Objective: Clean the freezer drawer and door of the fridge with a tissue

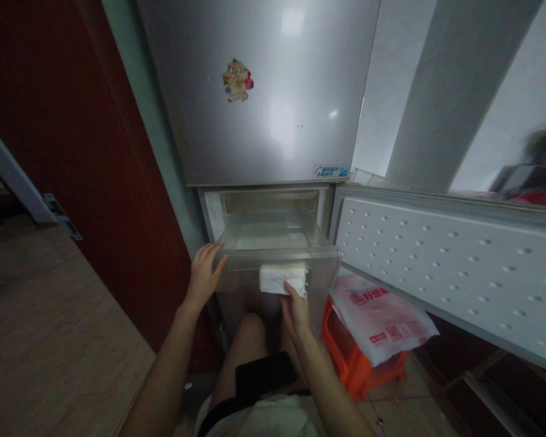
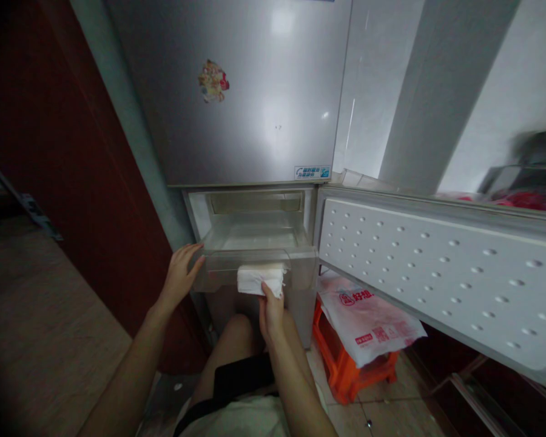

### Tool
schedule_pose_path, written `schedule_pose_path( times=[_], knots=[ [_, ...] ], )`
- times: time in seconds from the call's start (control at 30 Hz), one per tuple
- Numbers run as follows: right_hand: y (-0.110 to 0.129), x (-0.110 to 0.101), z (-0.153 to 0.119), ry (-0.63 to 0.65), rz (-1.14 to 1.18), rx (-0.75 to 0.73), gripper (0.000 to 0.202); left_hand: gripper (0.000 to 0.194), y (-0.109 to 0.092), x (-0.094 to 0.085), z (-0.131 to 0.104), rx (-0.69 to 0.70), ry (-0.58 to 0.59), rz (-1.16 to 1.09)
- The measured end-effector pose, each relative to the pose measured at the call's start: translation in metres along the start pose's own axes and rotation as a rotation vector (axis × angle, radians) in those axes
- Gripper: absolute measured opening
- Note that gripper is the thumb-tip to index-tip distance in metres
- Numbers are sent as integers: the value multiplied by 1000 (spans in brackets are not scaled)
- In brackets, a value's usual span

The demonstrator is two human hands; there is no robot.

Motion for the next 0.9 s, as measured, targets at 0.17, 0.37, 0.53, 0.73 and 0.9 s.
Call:
schedule_pose_path(
  times=[0.17,0.37,0.53,0.73,0.9],
  knots=[
    [-12,-7,-3,30,32,134,43,42,-4,1,-2,9,-14,11],
    [-11,8,0,117,121,179,40,45,-4,1,-3,-28,-44,24],
    [-8,16,-4,159,163,186,36,46,-3,1,-4,-27,-39,25],
    [-12,19,-3,182,156,179,40,42,-4,1,-5,-16,-36,37],
    [-3,18,11,166,189,159,40,42,-5,0,-4,-18,-37,26]
  ],
)
Point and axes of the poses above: each hand's wrist, its own z-axis towards the middle knuckle, its own x-axis out of the palm, y = z × x, the point moved 4 cm from there along z, towards the middle knuckle, and after that the axes turned 11 degrees about -y, right-handed, at the moved point
